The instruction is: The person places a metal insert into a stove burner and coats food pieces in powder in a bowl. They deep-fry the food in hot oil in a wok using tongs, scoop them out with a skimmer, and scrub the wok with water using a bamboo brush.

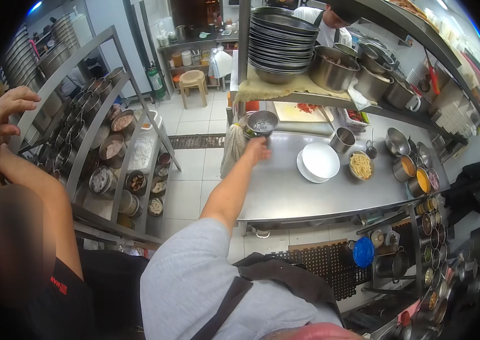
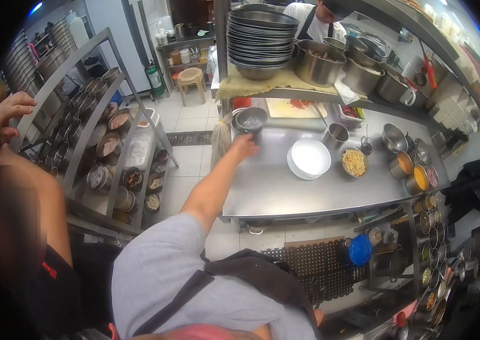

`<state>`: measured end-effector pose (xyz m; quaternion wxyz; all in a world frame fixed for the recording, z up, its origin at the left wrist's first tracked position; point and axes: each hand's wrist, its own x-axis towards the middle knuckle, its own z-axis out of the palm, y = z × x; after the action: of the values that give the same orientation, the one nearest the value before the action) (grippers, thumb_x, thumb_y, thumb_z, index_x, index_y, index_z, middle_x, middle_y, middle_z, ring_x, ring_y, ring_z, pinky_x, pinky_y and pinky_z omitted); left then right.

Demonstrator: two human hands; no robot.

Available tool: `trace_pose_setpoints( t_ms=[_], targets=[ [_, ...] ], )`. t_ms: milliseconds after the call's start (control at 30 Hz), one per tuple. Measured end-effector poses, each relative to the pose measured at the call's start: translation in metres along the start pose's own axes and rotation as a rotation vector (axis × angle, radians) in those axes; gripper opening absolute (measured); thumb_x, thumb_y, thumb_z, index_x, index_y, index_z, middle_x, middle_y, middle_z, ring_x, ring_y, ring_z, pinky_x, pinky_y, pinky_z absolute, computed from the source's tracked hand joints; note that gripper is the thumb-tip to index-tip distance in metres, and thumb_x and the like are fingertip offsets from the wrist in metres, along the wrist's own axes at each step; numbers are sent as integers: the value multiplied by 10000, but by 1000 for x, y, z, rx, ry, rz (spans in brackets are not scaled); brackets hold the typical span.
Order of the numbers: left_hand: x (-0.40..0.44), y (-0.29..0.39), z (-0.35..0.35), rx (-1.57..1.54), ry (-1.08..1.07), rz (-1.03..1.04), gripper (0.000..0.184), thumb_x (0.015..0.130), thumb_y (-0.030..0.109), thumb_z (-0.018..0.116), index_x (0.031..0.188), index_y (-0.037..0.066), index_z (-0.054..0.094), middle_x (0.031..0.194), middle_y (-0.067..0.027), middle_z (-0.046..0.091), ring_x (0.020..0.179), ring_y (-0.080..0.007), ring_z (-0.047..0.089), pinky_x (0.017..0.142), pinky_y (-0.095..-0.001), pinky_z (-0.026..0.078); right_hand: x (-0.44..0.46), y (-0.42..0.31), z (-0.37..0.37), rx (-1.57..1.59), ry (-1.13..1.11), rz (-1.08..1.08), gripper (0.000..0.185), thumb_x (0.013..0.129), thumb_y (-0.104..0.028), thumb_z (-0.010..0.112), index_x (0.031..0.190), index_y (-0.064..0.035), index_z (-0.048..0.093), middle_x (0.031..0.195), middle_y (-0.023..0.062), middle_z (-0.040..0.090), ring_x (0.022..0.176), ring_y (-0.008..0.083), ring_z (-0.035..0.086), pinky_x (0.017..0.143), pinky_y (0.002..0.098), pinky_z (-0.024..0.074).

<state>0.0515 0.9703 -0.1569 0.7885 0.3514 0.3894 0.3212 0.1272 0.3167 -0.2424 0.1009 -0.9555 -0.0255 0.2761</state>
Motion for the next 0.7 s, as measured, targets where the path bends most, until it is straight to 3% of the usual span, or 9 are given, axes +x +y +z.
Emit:
trace_pose_setpoints(
  t_ms=[33,133,200,267,400,467,567,633,700],
  targets=[
    [-10,-8,-5,161,-21,-3,440,865,197,537,1235,45,355,1175,-176,449,870,-336,614,666,-435,524,0,-2,-1,5,0,-7,454,747,-337,644,815,111,633,811,295,625,816,379,643,695,426,469],
    [-66,-65,-39,174,10,39,474,827,160,575,1243,88,359,1026,-137,526,832,-304,620,661,-418,517,-1,4,3,16,7,-21,448,743,-330,646,816,112,633,814,294,626,821,378,643,700,425,470],
    [-104,-97,-69,-8,141,-20,467,819,119,561,1240,99,361,952,-126,547,803,-275,627,601,-385,520,-4,4,5,22,11,-35,444,740,-325,647,817,112,633,816,294,626,824,377,643,703,425,470],
    [-127,-105,-96,34,341,-16,487,815,96,550,1257,106,344,932,-131,546,791,-242,629,525,-336,512,-4,-9,-2,46,-7,-48,433,738,-317,650,816,109,636,822,295,625,832,383,640,717,425,472],
    [-117,-52,-121,134,484,281,586,789,126,592,1290,73,293,936,-128,546,820,-235,607,498,-332,501,16,-11,-8,-61,65,-153,451,719,-343,688,806,98,646,839,299,620,854,404,625,762,436,479],
    [-91,-16,-119,408,529,406,677,773,198,637,1331,74,273,998,-139,554,832,-239,598,508,-366,516,23,-20,-11,-84,69,-178,457,712,-351,703,807,93,650,849,297,620,873,401,621,778,439,482],
    [-80,29,-91,680,419,299,686,735,278,658,1309,36,368,1096,-194,574,796,-294,635,535,-364,553,34,-28,-9,-109,40,-126,455,715,-339,715,832,96,647,876,291,621,905,393,615,790,430,482],
    [-76,39,-72,807,275,231,562,751,320,657,1202,33,484,1037,-151,590,813,-231,613,537,-371,532,24,-48,-17,-54,79,-80,476,713,-350,718,855,98,641,896,285,624,908,393,614,794,426,483],
    [-74,35,-61,856,325,206,450,770,295,643,1127,36,553,944,-120,624,748,-218,623,516,-335,518,56,-30,4,-27,44,-104,511,710,-370,718,912,91,631,954,284,616,943,392,603,818,430,474]
  ],
)
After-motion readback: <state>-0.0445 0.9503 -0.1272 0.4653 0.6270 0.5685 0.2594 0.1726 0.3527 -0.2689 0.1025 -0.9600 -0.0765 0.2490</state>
